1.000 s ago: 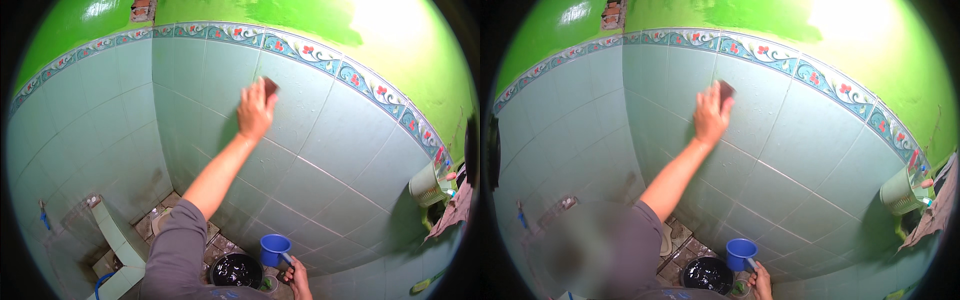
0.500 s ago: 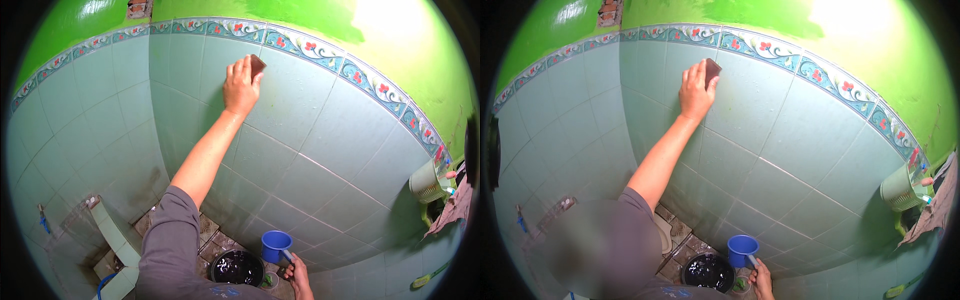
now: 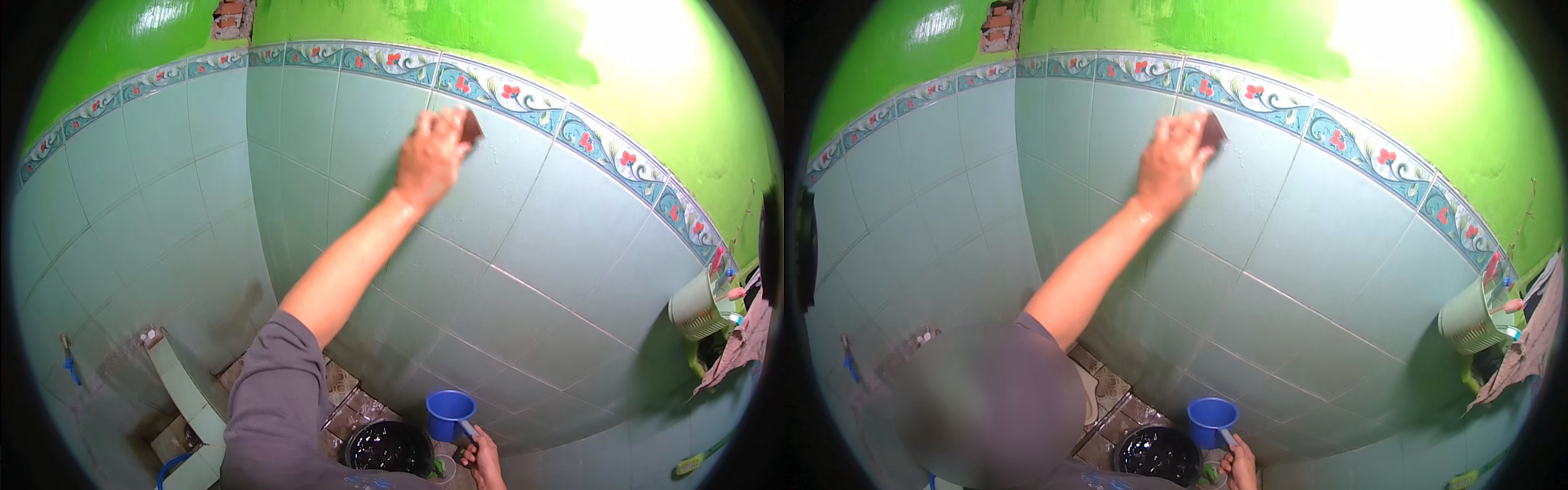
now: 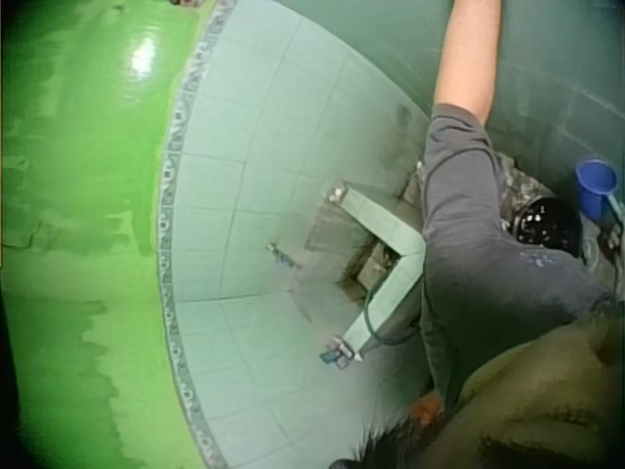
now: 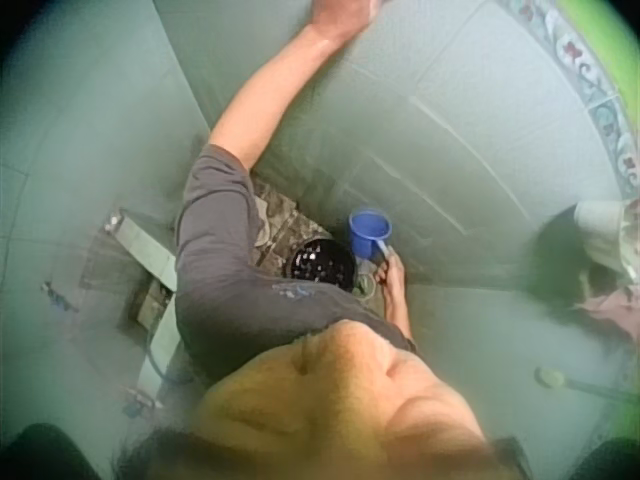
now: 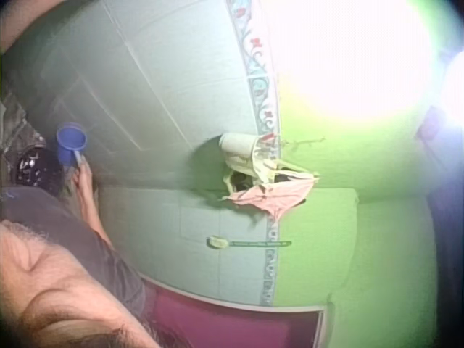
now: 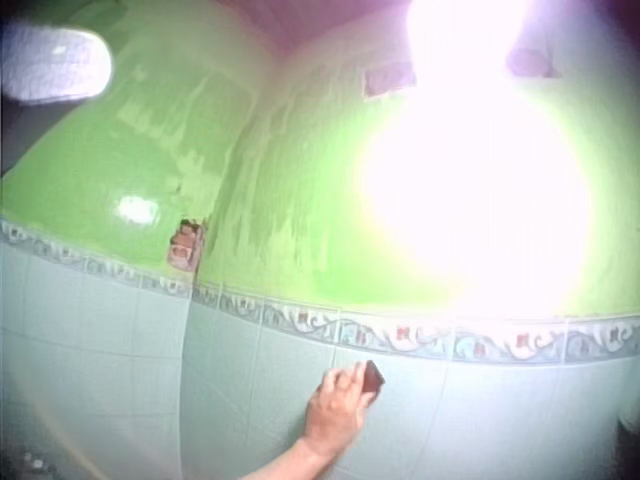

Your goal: The person cleans the tiled walls and floor of a bathroom using a sponge, water from a bucket and dipper, and a small brush.

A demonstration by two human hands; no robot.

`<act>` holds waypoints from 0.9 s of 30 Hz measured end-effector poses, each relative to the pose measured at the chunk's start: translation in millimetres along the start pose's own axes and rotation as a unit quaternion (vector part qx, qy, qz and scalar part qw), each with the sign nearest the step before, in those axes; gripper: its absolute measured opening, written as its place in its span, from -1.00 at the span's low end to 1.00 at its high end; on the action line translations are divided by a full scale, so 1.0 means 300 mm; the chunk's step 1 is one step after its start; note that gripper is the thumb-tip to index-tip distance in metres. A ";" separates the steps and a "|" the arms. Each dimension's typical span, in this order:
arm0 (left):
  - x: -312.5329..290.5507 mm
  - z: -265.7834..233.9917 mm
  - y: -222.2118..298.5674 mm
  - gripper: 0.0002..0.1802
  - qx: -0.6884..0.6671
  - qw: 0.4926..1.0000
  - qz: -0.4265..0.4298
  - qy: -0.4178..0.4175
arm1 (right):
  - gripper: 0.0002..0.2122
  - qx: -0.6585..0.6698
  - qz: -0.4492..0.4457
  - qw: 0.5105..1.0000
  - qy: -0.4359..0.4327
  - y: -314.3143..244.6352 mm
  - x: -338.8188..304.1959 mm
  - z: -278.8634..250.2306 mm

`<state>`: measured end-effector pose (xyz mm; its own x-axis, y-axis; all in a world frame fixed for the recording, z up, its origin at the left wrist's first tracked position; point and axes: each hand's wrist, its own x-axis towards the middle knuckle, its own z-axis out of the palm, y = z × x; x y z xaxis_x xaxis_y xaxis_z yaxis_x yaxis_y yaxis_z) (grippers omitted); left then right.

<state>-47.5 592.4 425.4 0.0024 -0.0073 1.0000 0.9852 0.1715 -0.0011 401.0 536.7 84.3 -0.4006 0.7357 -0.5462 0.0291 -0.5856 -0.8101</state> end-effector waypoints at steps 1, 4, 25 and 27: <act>0.002 0.006 0.022 -0.40 0.002 1.000 0.021 -0.009 | -0.48 0.001 0.003 1.000 0.001 -0.003 -0.001 -0.001; 0.120 -0.015 -0.068 -0.41 0.008 1.000 -0.019 -0.002 | -0.48 -0.006 0.004 1.000 -0.001 -0.019 0.001 -0.002; 0.151 0.023 0.044 -0.39 0.002 1.000 -0.027 0.012 | -0.62 -0.021 -0.017 1.000 0.003 0.041 -0.011 -0.034; 0.228 -0.013 -0.100 -0.41 0.054 0.993 -0.104 0.032 | -0.62 -0.019 0.002 1.000 -0.003 0.039 -0.009 -0.003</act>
<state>-76.3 583.0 493.8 -0.1843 -0.1159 0.9760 0.9417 0.2635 0.2091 403.2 528.1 76.1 -0.4061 0.7310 -0.5484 0.0647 -0.5756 -0.8152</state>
